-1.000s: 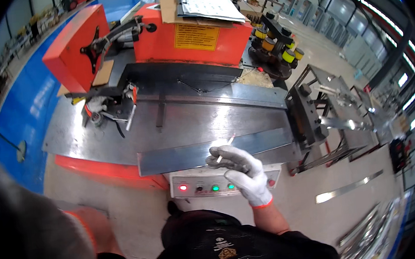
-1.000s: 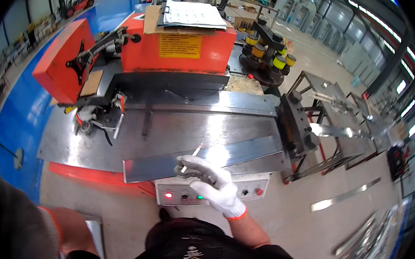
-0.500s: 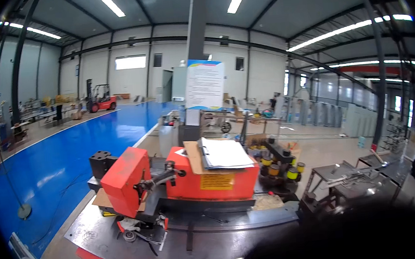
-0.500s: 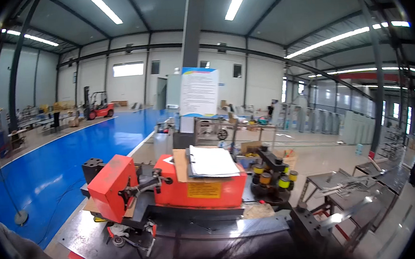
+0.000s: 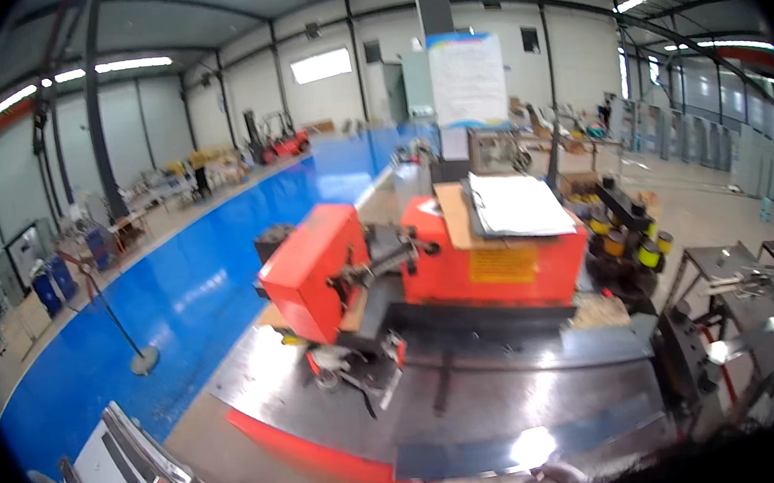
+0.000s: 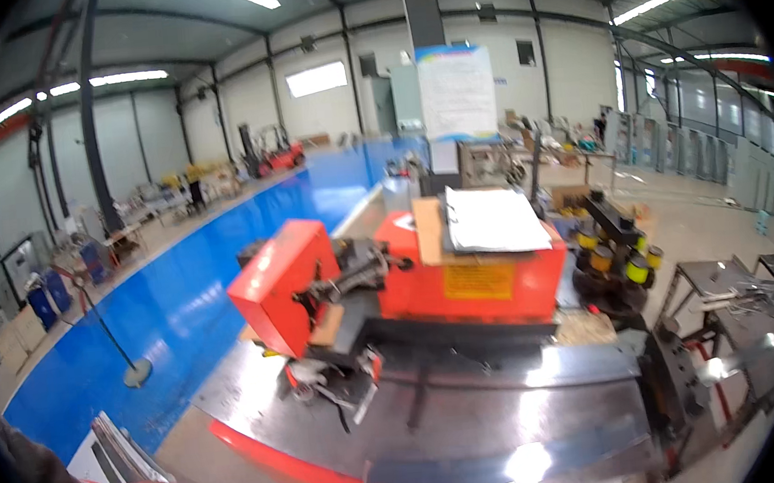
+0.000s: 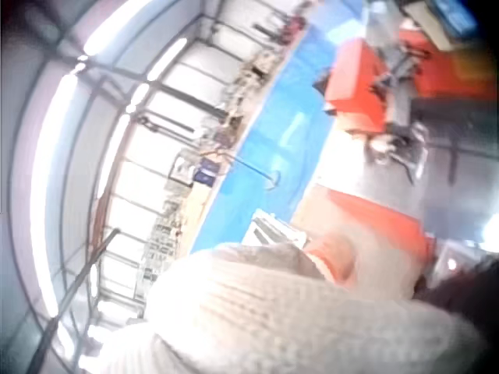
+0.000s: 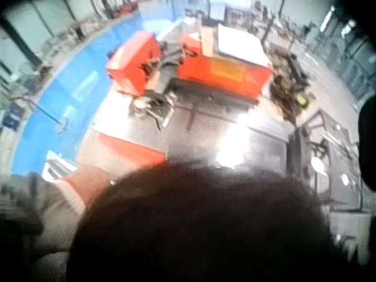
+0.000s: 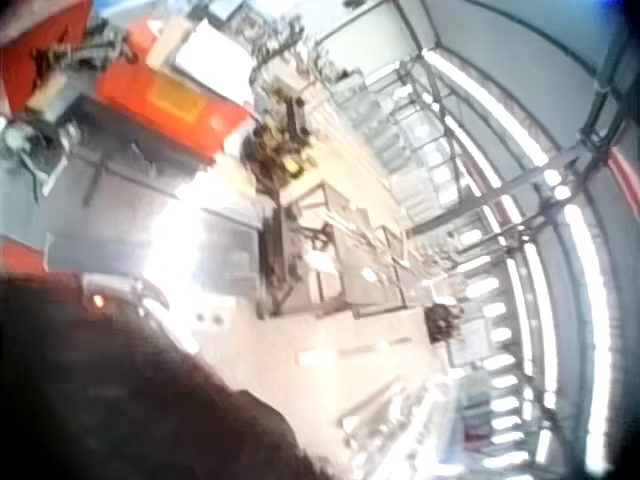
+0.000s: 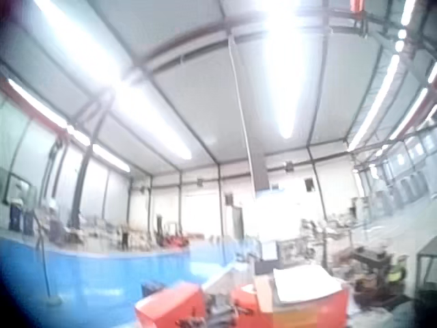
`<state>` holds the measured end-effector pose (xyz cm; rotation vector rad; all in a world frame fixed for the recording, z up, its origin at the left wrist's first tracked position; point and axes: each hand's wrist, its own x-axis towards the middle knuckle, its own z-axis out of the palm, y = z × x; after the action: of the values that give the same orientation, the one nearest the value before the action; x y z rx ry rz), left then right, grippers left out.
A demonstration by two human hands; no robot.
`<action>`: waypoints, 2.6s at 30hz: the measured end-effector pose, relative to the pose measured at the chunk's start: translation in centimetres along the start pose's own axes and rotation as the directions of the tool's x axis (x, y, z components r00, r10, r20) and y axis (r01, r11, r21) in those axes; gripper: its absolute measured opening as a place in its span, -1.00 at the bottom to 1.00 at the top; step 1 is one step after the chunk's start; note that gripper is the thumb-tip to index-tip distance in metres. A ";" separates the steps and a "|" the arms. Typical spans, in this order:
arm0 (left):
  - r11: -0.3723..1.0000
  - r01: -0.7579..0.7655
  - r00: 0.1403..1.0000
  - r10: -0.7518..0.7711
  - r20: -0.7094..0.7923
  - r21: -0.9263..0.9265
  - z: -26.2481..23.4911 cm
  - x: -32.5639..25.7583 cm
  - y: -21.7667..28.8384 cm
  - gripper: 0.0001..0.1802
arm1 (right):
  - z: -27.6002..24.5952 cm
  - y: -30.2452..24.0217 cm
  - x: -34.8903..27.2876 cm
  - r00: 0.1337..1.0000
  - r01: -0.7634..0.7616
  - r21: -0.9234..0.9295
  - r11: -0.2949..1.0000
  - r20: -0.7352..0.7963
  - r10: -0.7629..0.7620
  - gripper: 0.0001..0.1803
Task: The person processes metal sheets by feeding them into a bending machine, then moves to a second machine to bend the edges. They repeat this cycle for multiple sheets, stacking the finished pieces on a nearby table.
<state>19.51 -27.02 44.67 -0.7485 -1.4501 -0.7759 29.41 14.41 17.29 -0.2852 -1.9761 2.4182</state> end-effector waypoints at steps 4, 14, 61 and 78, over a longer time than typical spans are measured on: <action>0.998 -0.016 0.998 0.020 -0.052 0.067 -2.2 0.6 1.3 -0.53 | -0.4 0.1 -1.6 0.999 0.039 -0.015 0.999 0.000 -0.039 -0.33; 0.973 0.003 0.999 0.005 -0.034 0.229 -5.5 1.1 3.6 -0.56 | 1.0 -1.2 -2.8 0.999 0.031 0.020 0.999 0.020 -0.032 -0.22; -0.528 0.848 -0.512 -0.791 0.335 0.049 8.1 -47.9 5.8 -0.77 | 10.9 -16.0 1.2 0.183 -0.115 0.607 0.786 0.791 -0.584 -0.45; -0.692 0.679 -0.547 -0.700 0.459 -0.246 14.3 -45.8 2.2 -0.61 | 9.8 -11.8 2.2 0.399 -0.124 0.638 0.760 0.733 -0.551 -0.45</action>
<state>14.31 -13.64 -1.18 0.9144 -1.4751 -2.9252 24.49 7.55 30.32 1.5397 -0.9246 3.0479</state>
